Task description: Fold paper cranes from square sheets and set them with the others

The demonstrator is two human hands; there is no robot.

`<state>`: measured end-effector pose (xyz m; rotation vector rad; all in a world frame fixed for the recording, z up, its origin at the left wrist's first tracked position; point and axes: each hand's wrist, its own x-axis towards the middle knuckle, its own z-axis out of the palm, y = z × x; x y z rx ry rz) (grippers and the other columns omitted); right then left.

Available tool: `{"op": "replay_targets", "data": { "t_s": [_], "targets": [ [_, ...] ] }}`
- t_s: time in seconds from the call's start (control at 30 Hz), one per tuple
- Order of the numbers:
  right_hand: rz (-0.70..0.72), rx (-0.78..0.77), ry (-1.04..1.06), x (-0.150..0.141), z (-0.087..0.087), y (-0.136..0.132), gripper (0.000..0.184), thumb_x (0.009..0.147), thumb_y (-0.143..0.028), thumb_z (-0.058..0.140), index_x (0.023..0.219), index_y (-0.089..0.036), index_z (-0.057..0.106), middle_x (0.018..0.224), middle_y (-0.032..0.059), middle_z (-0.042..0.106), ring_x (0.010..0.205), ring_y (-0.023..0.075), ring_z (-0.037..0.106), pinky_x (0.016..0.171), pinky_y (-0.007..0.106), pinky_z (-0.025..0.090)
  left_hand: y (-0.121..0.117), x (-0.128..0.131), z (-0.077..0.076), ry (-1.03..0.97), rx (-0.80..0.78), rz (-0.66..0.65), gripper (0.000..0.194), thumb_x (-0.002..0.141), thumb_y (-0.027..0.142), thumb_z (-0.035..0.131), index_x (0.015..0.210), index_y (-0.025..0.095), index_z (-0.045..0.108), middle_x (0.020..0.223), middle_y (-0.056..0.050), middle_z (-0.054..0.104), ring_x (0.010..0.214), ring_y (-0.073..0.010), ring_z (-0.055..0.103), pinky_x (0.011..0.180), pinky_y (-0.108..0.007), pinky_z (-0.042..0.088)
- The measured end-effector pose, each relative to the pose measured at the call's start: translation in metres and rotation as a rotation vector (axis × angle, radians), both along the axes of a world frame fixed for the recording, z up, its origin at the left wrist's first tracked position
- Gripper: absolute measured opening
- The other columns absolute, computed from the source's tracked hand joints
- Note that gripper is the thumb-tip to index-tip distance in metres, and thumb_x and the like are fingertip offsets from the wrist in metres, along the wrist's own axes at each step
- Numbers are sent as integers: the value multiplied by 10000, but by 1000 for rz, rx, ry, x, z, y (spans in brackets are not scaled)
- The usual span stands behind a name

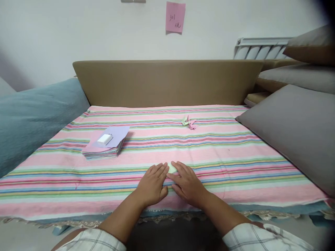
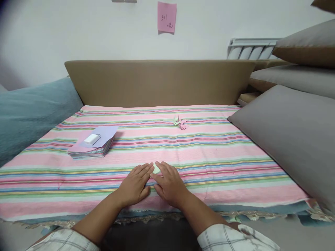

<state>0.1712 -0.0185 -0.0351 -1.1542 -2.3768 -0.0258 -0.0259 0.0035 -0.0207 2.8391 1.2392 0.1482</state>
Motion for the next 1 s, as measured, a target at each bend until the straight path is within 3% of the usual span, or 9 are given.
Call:
{"op": "replay_targets", "data": {
  "t_s": [0.63,0.83,1.0],
  "targets": [
    [-236,-24,-39,13,2,0,253,861,-281,490,1064,-211,625,1382,123,392,1233,276,377,982,457,374,1,1,1,-7,-19,-5,683,726,250,474,1380,154,303,1451,-93,299,1325,-265,275,1083,-454,220],
    [-314,-34,-45,20,2,1,241,854,-297,499,1030,-195,630,1320,123,467,1176,277,424,940,449,404,1,0,2,14,-27,-3,680,732,255,464,1383,143,298,1455,-98,288,1329,-269,266,1081,-459,222],
    [-377,-28,9,23,7,6,212,871,-289,450,886,-170,625,1180,126,571,1086,262,486,913,435,404,1,0,0,-15,-6,-8,674,735,265,469,1380,160,305,1450,-91,304,1325,-266,276,1084,-453,217]
  ]
}}
